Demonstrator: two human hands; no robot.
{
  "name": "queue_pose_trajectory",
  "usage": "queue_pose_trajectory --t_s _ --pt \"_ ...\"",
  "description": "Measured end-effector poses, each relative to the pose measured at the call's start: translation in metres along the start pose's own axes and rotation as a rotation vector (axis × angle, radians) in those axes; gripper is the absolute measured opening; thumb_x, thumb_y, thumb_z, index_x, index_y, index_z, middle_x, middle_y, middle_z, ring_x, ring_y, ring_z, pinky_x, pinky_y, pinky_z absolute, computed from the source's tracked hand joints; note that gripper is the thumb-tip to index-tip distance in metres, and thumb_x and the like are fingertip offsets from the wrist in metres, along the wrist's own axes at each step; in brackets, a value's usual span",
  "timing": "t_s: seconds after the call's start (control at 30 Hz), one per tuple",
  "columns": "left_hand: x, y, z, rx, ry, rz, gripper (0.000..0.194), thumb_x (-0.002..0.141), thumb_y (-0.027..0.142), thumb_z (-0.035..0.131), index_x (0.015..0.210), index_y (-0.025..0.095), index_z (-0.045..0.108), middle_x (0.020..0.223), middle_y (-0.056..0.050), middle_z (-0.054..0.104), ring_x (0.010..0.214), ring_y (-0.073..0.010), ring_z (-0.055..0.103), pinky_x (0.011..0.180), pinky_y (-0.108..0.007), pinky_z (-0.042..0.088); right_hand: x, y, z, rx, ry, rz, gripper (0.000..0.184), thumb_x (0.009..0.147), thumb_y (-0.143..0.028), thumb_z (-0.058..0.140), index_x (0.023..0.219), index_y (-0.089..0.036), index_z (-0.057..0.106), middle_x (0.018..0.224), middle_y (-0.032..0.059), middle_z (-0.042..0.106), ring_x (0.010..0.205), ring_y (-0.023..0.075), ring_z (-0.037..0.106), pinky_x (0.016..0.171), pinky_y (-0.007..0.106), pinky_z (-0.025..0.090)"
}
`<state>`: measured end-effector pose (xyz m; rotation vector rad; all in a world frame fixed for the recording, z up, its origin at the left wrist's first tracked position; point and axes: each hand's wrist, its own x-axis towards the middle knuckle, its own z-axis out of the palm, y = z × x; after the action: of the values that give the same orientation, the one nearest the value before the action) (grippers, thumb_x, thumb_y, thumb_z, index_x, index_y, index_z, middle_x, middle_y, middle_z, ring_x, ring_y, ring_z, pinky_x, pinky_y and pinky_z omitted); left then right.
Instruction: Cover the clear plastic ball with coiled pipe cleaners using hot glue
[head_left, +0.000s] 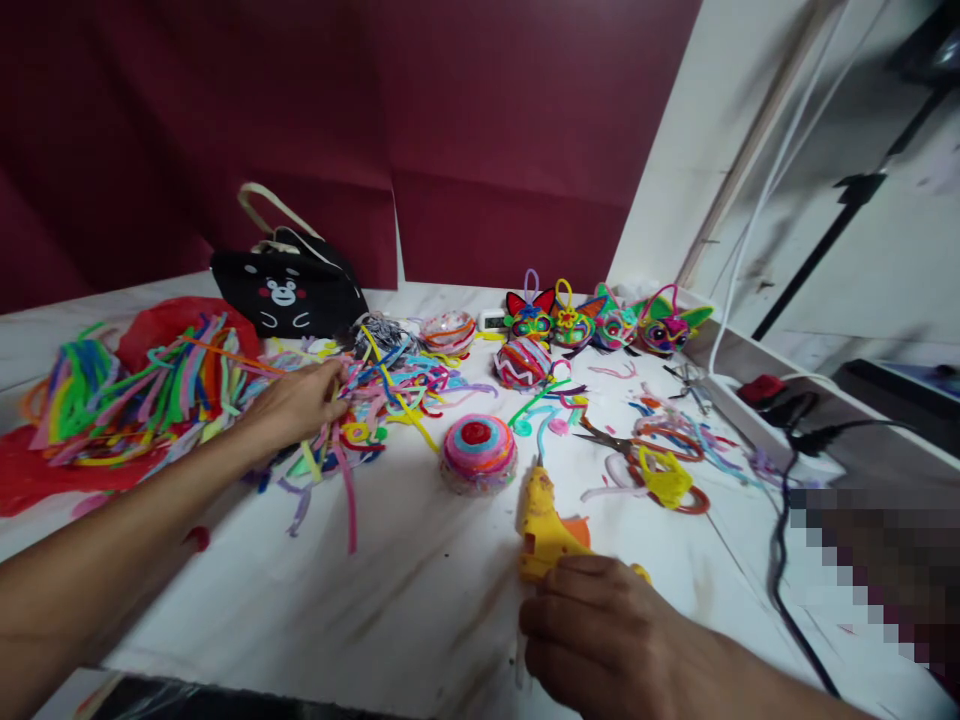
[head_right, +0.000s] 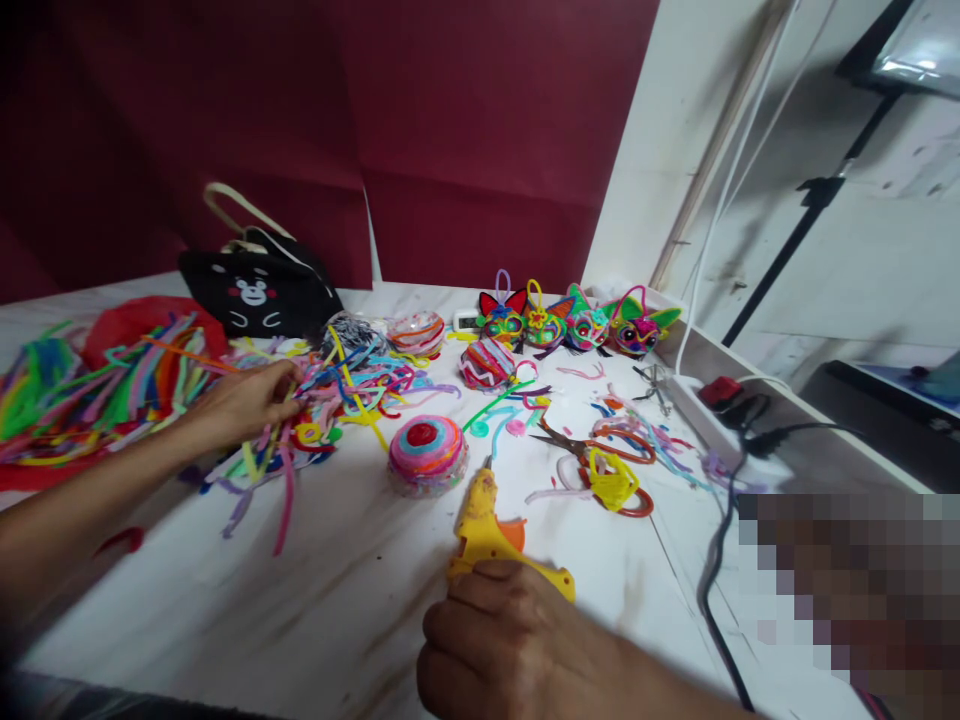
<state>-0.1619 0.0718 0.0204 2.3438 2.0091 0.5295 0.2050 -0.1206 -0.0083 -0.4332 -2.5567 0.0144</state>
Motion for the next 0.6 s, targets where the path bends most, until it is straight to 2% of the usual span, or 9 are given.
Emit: queue_pose_trajectory --t_s 0.07,0.13,0.2,0.27,0.4,0.5,0.6 --pt "-0.004 0.01 -0.003 0.059 0.038 0.087 0.02 0.082 0.04 0.054 0.085 0.021 0.058 0.082 -0.004 0.056 0.081 -0.0245 0.055 0.071 -0.031 0.036 0.0 0.0 -0.001 -0.002 -0.006 -0.003 0.047 0.107 -0.019 0.03 0.071 -0.016 0.061 0.072 0.0042 0.059 0.066 0.0149 0.049 0.061 0.031 0.035" --pt "-0.009 0.023 -0.003 0.089 0.054 0.149 0.032 0.089 0.049 0.044 0.076 0.022 0.055 0.087 -0.007 0.057 0.087 -0.0259 0.056 0.077 -0.033 0.038 0.001 0.0 -0.001 0.006 -0.016 -0.005 0.048 0.107 -0.019 0.029 0.071 -0.016 0.061 0.071 0.0043 0.058 0.066 0.015 0.048 0.06 0.031 0.035" --pt "-0.014 0.035 -0.001 0.1 0.021 0.195 0.037 0.085 0.057 0.048 0.07 0.023 0.054 0.085 -0.007 0.059 0.086 -0.0268 0.057 0.076 -0.033 0.038 0.001 0.0 0.0 0.008 -0.019 -0.001 0.047 0.107 -0.018 0.031 0.07 -0.015 0.061 0.07 0.0043 0.058 0.066 0.015 0.049 0.059 0.031 0.035" --pt "-0.015 0.042 0.001 0.064 -0.018 0.211 0.032 0.077 0.055 0.055 0.068 0.025 0.055 0.08 -0.007 0.061 0.081 -0.028 0.057 0.072 -0.033 0.037 0.0 0.0 0.001 -0.004 -0.011 0.011 0.045 0.106 -0.017 0.034 0.071 -0.016 0.061 0.07 0.0042 0.059 0.066 0.0149 0.05 0.059 0.031 0.035" --pt "-0.007 0.038 -0.003 -0.089 -0.014 0.126 0.023 0.076 0.043 0.052 0.064 0.024 0.058 0.071 -0.006 0.06 0.07 -0.0255 0.054 0.065 -0.032 0.032 0.0 0.001 0.001 -0.007 -0.006 0.013 0.045 0.106 -0.018 0.034 0.071 -0.016 0.062 0.071 0.0044 0.058 0.066 0.0153 0.05 0.06 0.031 0.036" --pt "0.002 0.029 -0.017 -0.234 -0.028 0.025 0.026 0.074 0.045 0.056 0.062 0.022 0.058 0.058 -0.002 0.055 0.059 -0.0203 0.049 0.058 -0.029 0.03 0.001 0.001 -0.001 0.016 -0.027 0.003 0.047 0.107 -0.018 0.031 0.07 -0.015 0.06 0.07 0.0041 0.058 0.065 0.0152 0.049 0.06 0.031 0.036" --pt "0.005 0.027 -0.032 -0.426 -0.066 -0.057 0.028 0.072 0.048 0.059 0.064 0.02 0.06 0.054 0.001 0.052 0.051 -0.0149 0.044 0.05 -0.025 0.029 0.001 0.0 -0.001 0.014 -0.026 0.006 0.045 0.106 -0.018 0.033 0.07 -0.016 0.059 0.071 0.004 0.058 0.065 0.0152 0.049 0.06 0.031 0.035"
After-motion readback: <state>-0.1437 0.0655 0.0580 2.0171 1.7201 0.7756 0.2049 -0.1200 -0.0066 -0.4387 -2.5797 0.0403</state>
